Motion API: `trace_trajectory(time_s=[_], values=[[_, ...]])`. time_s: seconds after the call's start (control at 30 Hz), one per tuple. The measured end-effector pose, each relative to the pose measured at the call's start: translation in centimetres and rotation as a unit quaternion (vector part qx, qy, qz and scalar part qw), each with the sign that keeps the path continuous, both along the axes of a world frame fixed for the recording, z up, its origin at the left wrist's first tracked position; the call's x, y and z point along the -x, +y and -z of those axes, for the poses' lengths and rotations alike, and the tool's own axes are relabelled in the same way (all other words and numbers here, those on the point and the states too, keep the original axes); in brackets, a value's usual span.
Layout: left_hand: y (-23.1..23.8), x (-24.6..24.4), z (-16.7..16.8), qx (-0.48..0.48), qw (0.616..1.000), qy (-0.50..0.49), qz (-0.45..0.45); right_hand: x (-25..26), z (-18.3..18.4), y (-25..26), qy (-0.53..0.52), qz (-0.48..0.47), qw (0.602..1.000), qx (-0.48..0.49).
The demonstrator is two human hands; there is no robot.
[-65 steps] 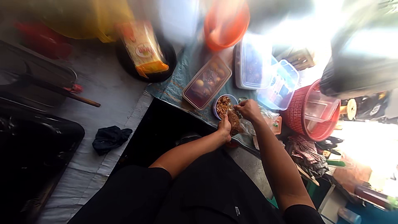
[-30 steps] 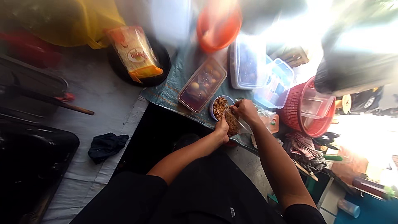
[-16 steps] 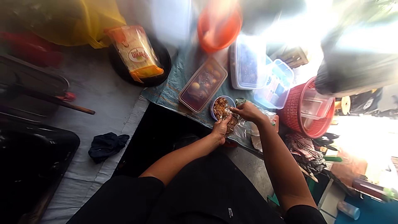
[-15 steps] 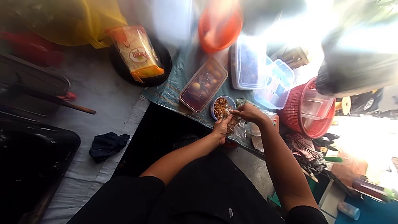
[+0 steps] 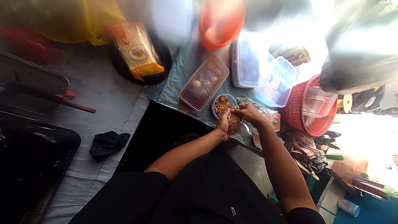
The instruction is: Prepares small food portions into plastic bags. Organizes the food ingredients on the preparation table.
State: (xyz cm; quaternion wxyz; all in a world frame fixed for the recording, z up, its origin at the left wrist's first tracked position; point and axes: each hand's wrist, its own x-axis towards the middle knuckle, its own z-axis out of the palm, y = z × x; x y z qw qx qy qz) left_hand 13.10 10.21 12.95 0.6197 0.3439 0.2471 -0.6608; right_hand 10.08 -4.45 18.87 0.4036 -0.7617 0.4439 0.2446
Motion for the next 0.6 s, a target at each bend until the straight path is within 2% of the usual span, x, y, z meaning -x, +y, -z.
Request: trace_trajectory(time_s=[0.13, 0.27, 0.43, 0.53, 0.6], values=[[-1.1, 0.1, 0.6, -0.027, 0.999, -0.014, -0.030, -0.7, -1.1, 0.0, 0.049, -0.033, 0.998, 0.035], [-1.7, 0.5, 0.9, -0.051, 0.997, -0.049, -0.038, -1.6, 0.9, -0.7, 0.099, -0.071, 0.988, 0.097], [-1.4, 0.5, 0.8, -0.047, 0.998, -0.040, -0.019, -1.3, 1.2, -1.1, 0.068, -0.095, 0.989, 0.091], [-0.8, 1.0, 0.1, -0.028, 0.999, -0.039, -0.003, -1.7, 0.7, -2.4, 0.107, -0.154, 0.977, 0.097], [-0.7, 1.1, -0.2, -0.025, 0.998, -0.052, 0.001, -1.7, -0.2, -3.0, 0.120, -0.155, 0.977, 0.082]])
